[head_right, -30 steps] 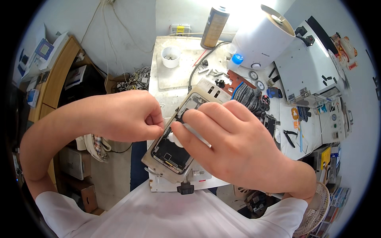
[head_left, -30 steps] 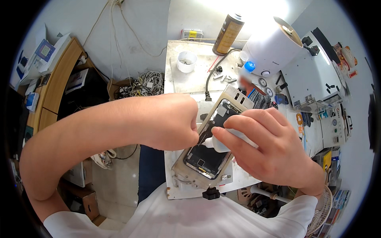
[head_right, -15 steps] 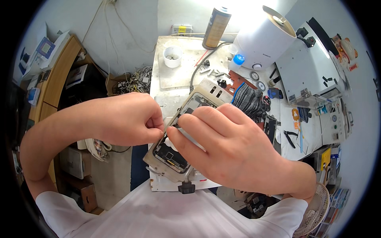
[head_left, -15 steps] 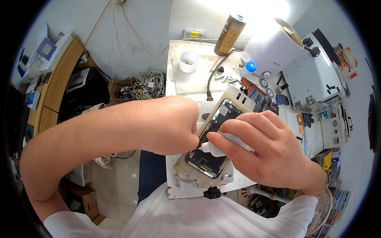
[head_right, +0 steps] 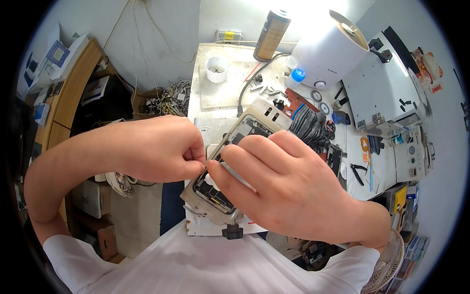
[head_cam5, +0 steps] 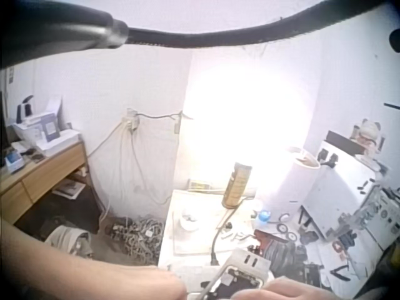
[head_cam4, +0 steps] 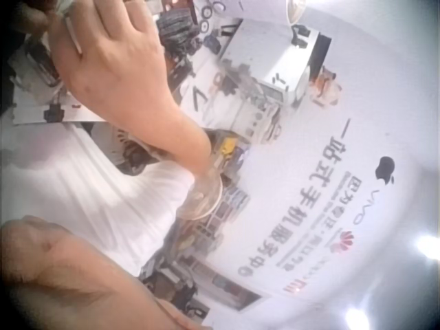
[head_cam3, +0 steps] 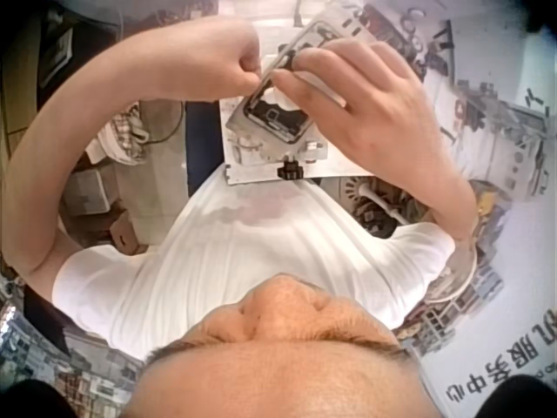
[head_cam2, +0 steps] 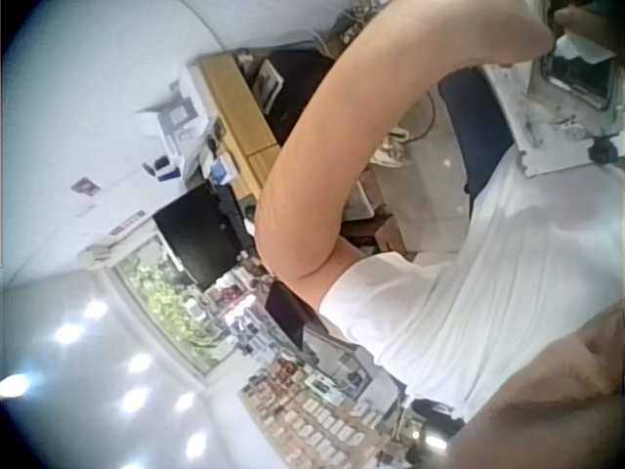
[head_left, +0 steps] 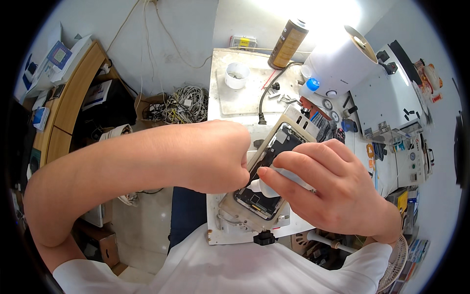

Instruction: The person applies adhesive to the frame of a disassembled smartphone using a small bottle and a plastic card. They carefully spread the glue along the edges of the device's chassis, which is held in a clamp, and then move the phone to a workbench mat.

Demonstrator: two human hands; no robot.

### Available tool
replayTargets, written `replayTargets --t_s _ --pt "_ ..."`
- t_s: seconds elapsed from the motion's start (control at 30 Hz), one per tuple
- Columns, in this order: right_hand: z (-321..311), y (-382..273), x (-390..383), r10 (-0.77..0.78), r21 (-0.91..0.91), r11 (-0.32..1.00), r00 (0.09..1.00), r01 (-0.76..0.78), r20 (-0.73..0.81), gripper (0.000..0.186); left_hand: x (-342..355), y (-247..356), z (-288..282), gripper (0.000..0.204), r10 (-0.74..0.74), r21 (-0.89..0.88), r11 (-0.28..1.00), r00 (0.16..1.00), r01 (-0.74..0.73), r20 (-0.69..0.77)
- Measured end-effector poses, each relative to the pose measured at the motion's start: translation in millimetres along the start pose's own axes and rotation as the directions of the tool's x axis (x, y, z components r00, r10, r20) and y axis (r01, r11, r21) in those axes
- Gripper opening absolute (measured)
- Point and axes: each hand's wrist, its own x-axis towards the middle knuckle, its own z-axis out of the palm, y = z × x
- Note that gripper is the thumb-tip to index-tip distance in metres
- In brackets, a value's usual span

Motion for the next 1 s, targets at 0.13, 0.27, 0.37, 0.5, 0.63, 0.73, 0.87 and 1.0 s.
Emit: replayTargets --t_s 0.13,0.27,0.37,0.5,0.63,0.73,0.87,1.0 --pt "-2.5 -1.5 1.8 -0.002 -0.008 1.0 1.0 0.003 0.013 0.045 -2.7 2.2 0.2 0.028 -0.022 -0.018 1.0 1.0 0.022 0.002" --pt "-1.6 -0.7 2.4 -0.002 -0.011 1.0 1.0 0.002 0.008 0.044 -6.3 5.0 -1.6 0.028 -0.047 -0.032 0.998 0.999 0.048 0.025" --pt "-1.7 -0.7 2.6 -0.005 -0.007 1.0 1.0 0.005 0.003 0.043 -4.5 1.2 1.1 0.028 -0.046 -0.06 0.997 0.998 0.048 0.031" --pt "-1.5 -1.0 2.6 -0.012 0.0 1.0 1.0 0.012 -0.005 0.043 -4.5 0.6 1.1 0.027 -0.028 -0.045 0.999 0.999 0.029 0.03" --pt "-0.5 -0.4 2.4 -0.011 0.008 1.0 1.0 0.011 -0.01 0.044 -5.2 0.8 1.5 0.027 -0.031 -0.072 0.997 0.999 0.034 0.035" --pt "0.3 -0.6 2.2 -0.011 0.009 1.0 1.0 0.011 -0.019 0.044 -4.7 -1.6 3.3 0.026 -0.01 -0.038 0.999 1.0 0.01 0.013" --pt "1.7 0.7 0.4 -0.002 0.022 1.0 1.0 0.003 -0.028 0.044 -7.4 -0.1 0.9 0.025 -0.029 -0.027 0.999 0.999 0.03 0.038" --pt "0.1 3.1 -2.8 0.033 0.087 0.996 0.999 -0.031 -0.029 0.049 -8.4 1.5 -0.7 0.026 -0.035 -0.027 0.999 0.997 0.037 0.074"
